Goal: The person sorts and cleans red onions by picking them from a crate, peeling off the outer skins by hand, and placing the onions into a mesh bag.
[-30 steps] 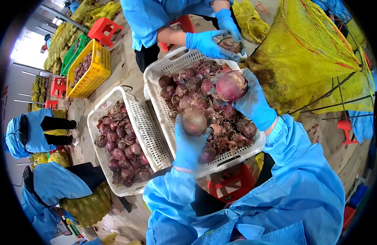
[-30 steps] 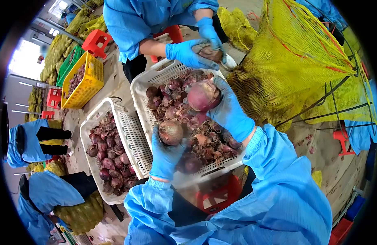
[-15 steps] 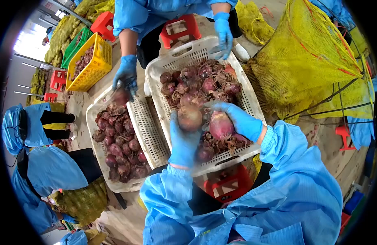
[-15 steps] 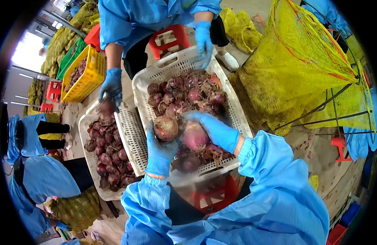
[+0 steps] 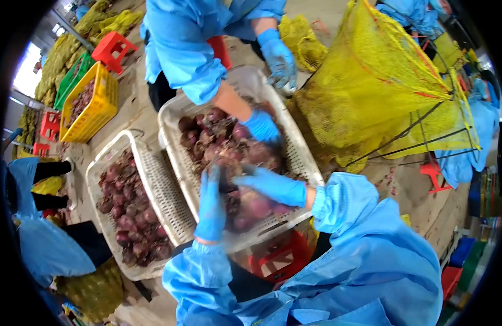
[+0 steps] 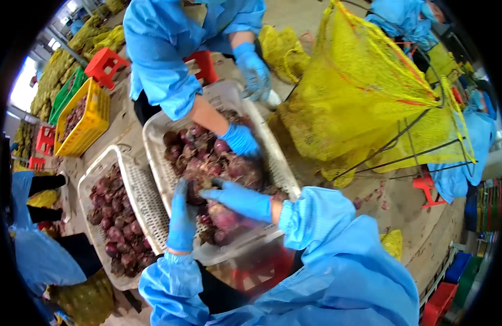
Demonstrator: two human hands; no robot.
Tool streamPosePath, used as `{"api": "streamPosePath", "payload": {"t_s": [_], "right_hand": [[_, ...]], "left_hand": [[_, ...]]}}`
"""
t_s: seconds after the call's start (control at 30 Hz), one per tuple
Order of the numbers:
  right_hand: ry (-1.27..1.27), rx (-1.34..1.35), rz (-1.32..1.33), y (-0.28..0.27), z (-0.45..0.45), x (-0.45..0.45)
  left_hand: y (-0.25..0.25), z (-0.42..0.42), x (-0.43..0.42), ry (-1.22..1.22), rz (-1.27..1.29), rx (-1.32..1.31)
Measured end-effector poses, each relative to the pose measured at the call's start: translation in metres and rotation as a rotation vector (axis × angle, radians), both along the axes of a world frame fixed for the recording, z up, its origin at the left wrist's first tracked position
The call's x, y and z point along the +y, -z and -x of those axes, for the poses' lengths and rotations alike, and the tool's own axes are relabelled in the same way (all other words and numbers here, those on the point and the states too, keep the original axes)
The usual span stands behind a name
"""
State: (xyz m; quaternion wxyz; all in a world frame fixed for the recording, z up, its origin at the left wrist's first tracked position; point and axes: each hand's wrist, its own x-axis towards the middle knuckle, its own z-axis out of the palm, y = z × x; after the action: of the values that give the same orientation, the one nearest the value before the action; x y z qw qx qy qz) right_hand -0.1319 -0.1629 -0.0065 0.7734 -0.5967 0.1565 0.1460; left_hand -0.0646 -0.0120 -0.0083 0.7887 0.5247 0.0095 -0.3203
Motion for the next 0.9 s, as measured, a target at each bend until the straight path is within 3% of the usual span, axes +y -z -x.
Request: {"api": "streamPosePath", "payload": {"t_s": [0.1, 0.2, 0.33, 0.73, 0.83, 0.9], "right_hand": [[-0.048, 0.139, -0.017, -0.051, 0.005, -0.01], [-0.019, 0.09, -0.064, -0.008, 0.003, -0.008], [-0.004, 0.02, -0.14, -0.005, 0.002, -0.005], [0.103, -0.055, -0.006, 0.006, 0.005, 0.003], [0.061, -0.048, -0.03, 0.016, 0.004, 0.002], [0.055, -0.089, 0.021, 0.015, 0.005, 0.001]], "left_hand": [[-0.01, -0.004, -0.002, 0.068, -0.07, -0.088], [-0.016, -0.004, -0.007, 0.086, -0.164, -0.318], [-0.01, -0.008, -0.004, 0.073, -0.163, -0.256], [-0.004, -0.011, -0.004, 0.054, 0.116, -0.008], [-0.017, -0.007, -0.006, 0.092, 0.015, -0.062], [-0.015, -0.004, -0.005, 0.131, -0.117, -0.247]]}}
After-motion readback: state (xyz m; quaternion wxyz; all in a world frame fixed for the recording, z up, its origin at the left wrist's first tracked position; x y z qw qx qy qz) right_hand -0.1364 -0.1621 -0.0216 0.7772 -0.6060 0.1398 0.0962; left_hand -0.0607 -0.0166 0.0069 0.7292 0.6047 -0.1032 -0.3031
